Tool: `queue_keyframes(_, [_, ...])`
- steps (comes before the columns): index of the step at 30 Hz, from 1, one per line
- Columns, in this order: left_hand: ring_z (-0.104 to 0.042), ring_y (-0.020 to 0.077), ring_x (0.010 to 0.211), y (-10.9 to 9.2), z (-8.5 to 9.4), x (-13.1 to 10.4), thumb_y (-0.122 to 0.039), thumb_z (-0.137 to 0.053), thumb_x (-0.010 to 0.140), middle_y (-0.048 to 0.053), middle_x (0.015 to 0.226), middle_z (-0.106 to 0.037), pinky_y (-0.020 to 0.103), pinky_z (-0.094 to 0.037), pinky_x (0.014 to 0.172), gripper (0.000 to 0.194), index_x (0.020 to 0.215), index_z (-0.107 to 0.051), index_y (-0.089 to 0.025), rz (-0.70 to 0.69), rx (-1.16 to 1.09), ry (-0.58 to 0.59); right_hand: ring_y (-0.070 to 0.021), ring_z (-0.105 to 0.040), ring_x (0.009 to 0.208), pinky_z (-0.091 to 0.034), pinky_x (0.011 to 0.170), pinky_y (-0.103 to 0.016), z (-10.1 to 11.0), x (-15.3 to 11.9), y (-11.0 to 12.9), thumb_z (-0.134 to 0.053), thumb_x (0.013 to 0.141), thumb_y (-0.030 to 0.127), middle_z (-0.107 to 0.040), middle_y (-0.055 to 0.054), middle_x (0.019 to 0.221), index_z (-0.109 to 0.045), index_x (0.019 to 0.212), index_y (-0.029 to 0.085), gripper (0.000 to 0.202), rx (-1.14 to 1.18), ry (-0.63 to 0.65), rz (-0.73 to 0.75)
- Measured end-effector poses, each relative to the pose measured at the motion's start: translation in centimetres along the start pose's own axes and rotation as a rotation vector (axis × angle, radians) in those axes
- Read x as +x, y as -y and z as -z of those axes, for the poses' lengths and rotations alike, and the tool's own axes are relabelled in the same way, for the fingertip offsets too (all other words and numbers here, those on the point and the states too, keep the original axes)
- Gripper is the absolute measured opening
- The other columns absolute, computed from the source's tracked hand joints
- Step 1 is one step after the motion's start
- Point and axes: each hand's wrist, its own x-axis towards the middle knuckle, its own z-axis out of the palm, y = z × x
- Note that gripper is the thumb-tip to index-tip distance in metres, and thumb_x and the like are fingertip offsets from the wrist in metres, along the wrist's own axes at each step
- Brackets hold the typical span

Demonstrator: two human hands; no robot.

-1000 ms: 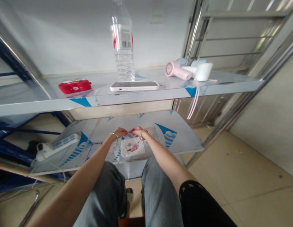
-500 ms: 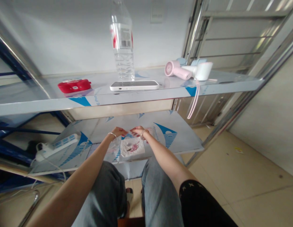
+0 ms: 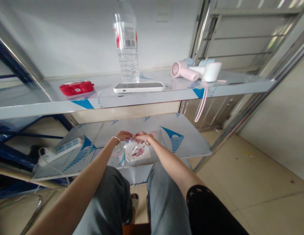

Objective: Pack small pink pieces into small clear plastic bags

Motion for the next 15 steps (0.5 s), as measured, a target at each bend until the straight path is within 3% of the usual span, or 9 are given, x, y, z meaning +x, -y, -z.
queue_keyframes(8, [-0.063, 0.0129, 0.076, 0.7, -0.3, 0.5, -0.016, -0.062, 0.078, 0.009, 0.091, -0.074, 0.019, -0.048, 0.068, 0.023, 0.094, -0.074, -0.007, -0.077, 0.168, -0.032, -0.0060, -0.045, 0.045, -0.035, 0.047, -0.016, -0.8, 2.1, -0.5, -0.063, 0.078, 0.013, -0.055, 0.005, 0.053, -0.066, 0.071, 0.015, 0.007, -0.232, -0.073, 0.010])
queue_keyframes(15, [-0.066, 0.0156, 0.085, 0.6, -0.5, 1.7, -0.015, -0.060, 0.077, 0.007, 0.093, -0.075, 0.020, -0.050, 0.075, 0.023, 0.093, -0.075, -0.014, -0.175, 0.434, -0.100, -0.0067, -0.040, 0.042, -0.033, 0.044, -0.017, -1.5, 2.7, 0.2, -0.061, 0.082, 0.025, -0.045, 0.006, 0.047, -0.060, 0.065, 0.016, 0.019, -0.267, -0.065, -0.004])
